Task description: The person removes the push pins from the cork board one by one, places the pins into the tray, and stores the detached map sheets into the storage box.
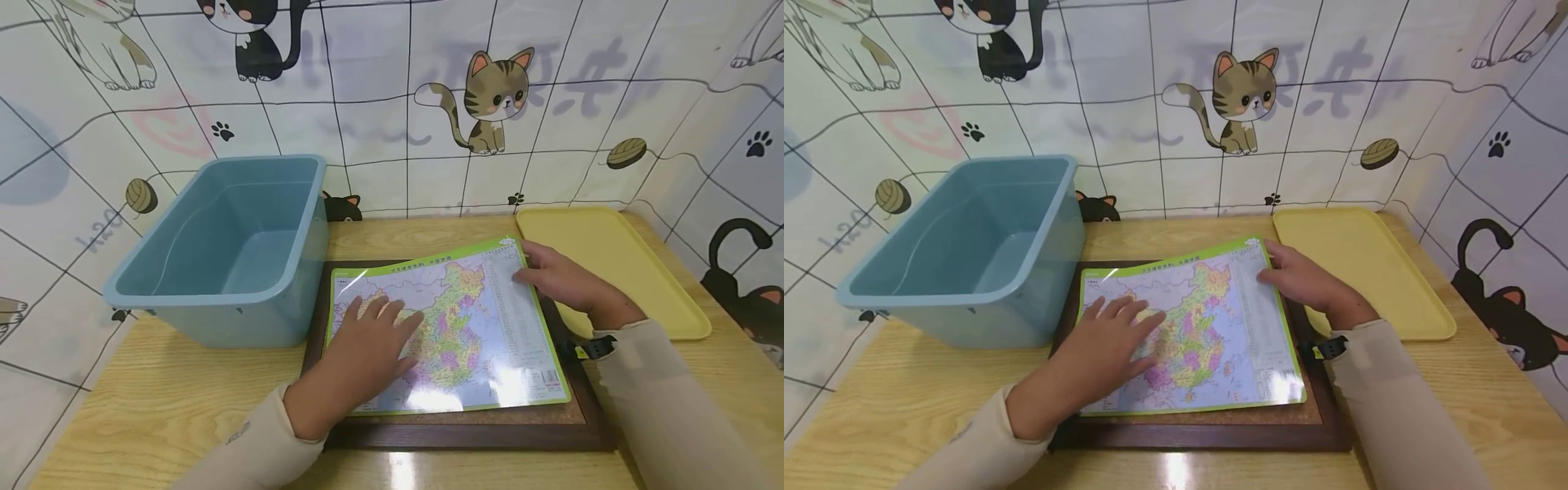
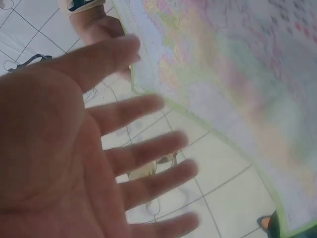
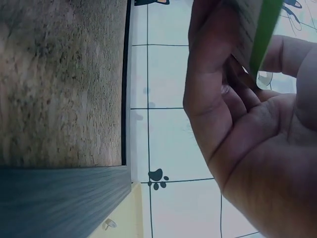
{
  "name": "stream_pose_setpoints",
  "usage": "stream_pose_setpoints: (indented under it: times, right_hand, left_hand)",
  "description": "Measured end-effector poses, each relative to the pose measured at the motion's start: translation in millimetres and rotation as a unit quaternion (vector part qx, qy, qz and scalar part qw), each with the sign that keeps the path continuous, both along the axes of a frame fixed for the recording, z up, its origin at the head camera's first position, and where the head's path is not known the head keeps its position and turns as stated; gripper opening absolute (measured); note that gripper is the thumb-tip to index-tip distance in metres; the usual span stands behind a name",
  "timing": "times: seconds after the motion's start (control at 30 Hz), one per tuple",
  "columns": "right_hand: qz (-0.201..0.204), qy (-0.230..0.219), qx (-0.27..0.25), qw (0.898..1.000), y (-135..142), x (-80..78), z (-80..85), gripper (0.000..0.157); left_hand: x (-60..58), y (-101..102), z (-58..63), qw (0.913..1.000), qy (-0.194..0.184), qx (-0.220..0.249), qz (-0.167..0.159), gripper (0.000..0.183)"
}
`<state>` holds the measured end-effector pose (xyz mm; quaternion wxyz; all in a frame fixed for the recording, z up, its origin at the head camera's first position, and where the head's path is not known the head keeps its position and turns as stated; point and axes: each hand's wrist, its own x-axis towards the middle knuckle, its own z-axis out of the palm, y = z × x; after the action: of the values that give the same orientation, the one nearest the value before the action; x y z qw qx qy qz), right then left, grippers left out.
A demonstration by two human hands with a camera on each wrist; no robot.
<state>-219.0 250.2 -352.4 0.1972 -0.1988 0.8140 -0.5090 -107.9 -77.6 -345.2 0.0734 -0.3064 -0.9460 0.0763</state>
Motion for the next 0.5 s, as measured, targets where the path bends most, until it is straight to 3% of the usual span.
stream_pose_setpoints:
  times: [0.13, 0.5]
  right_hand:
    - [-0.021, 0.015, 0.008, 1.000, 0, 1.3, 2.3, 0.050]
    - [-0.064, 0.028, 0.019, 0.997, -1, 1.9, 4.6, 0.047]
  left_hand:
    - [-0.5, -3, 5.6, 0.9977, 0.064, -0.013, 0.021, 0.063]
    - [-2.9, -12, 14.0, 0.9876, 0.152, 0.006, 0.040, 0.067]
